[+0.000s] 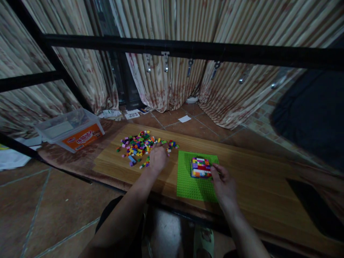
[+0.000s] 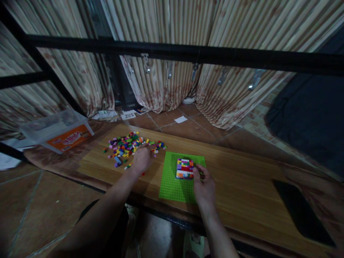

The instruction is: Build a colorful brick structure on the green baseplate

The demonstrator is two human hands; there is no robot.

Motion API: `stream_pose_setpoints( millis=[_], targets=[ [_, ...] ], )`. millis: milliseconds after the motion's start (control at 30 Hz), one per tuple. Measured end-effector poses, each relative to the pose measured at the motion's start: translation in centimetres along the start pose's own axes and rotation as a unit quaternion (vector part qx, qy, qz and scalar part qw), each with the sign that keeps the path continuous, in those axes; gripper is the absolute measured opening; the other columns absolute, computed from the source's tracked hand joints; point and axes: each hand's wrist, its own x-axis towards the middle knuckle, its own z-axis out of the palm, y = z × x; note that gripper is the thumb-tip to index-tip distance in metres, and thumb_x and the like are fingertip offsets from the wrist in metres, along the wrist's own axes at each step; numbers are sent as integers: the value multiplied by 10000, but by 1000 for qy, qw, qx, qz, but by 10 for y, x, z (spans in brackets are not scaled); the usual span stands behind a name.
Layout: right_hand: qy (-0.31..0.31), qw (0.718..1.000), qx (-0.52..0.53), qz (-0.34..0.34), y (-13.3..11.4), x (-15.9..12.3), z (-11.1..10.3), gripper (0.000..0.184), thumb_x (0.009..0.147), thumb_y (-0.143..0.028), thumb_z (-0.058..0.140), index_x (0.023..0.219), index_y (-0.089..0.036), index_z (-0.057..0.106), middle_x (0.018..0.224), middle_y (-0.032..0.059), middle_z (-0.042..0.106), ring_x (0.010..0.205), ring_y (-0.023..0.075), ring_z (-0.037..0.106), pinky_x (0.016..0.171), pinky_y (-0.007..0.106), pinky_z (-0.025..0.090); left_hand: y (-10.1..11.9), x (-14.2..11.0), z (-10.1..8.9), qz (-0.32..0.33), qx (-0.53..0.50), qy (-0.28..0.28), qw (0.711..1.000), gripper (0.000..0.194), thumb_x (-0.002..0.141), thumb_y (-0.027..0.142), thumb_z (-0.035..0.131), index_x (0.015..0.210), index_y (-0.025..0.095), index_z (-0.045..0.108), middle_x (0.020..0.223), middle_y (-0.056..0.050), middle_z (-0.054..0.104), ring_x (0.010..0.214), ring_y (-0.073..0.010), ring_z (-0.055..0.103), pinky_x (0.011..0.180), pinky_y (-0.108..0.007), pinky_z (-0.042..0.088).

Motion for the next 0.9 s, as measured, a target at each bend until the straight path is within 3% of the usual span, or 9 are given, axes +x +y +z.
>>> stream_pose_setpoints(
  millis=[200, 467, 633, 767, 900],
  targets=[
    [-3, 1000, -15, 13, 4, 3, 1, 486, 758, -562, 573, 1046, -185, 677, 1043, 119, 711, 917, 275, 657, 774, 414, 503, 5, 12, 6, 5, 5, -9, 1000, 288, 810, 138, 499, 1027, 161, 687, 985, -130, 645, 966, -258, 567, 957, -386, 399],
    [-6, 1000, -20, 8, 1, 4, 2, 455, 757, -528, 586, 1032, -180, 686, 1023, 121, 718, 899, 281, 664, 769, 421, 507, 25, 21, 22, 35, 4, -13, 999, 306, 870, 249, 484, 1126, 185, 639, 1140, -119, 597, 1066, -280, 489, 929, -426, 388],
    [-9, 1000, -13, 11, -1, 3, 2, 465, 757, -527, 587, 1052, -180, 680, 1033, 117, 719, 883, 273, 669, 751, 402, 509, 28, 27, 31, 19, 29, -35, 999, 251, 868, 207, 474, 1036, 153, 652, 1133, -129, 592, 1055, -284, 492, 901, -422, 403],
    [9, 1000, -22, -7, -10, 2, 0, 459, 752, -522, 605, 1014, -155, 691, 973, 128, 731, 828, 271, 675, 747, 400, 502, 28, 29, 26, 21, -3, -30, 999, 218, 862, 161, 470, 996, 138, 641, 1080, -136, 606, 1042, -276, 516, 927, -427, 403],
    [46, 998, 3, -51, -24, -1, -2, 404, 776, -494, 611, 982, -156, 691, 952, 115, 726, 791, 237, 665, 725, 370, 500, 41, 17, 10, 76, -93, -27, 992, 249, 893, 157, 445, 1094, 160, 591, 1065, -95, 624, 950, -204, 588, 875, -341, 457]
  ],
)
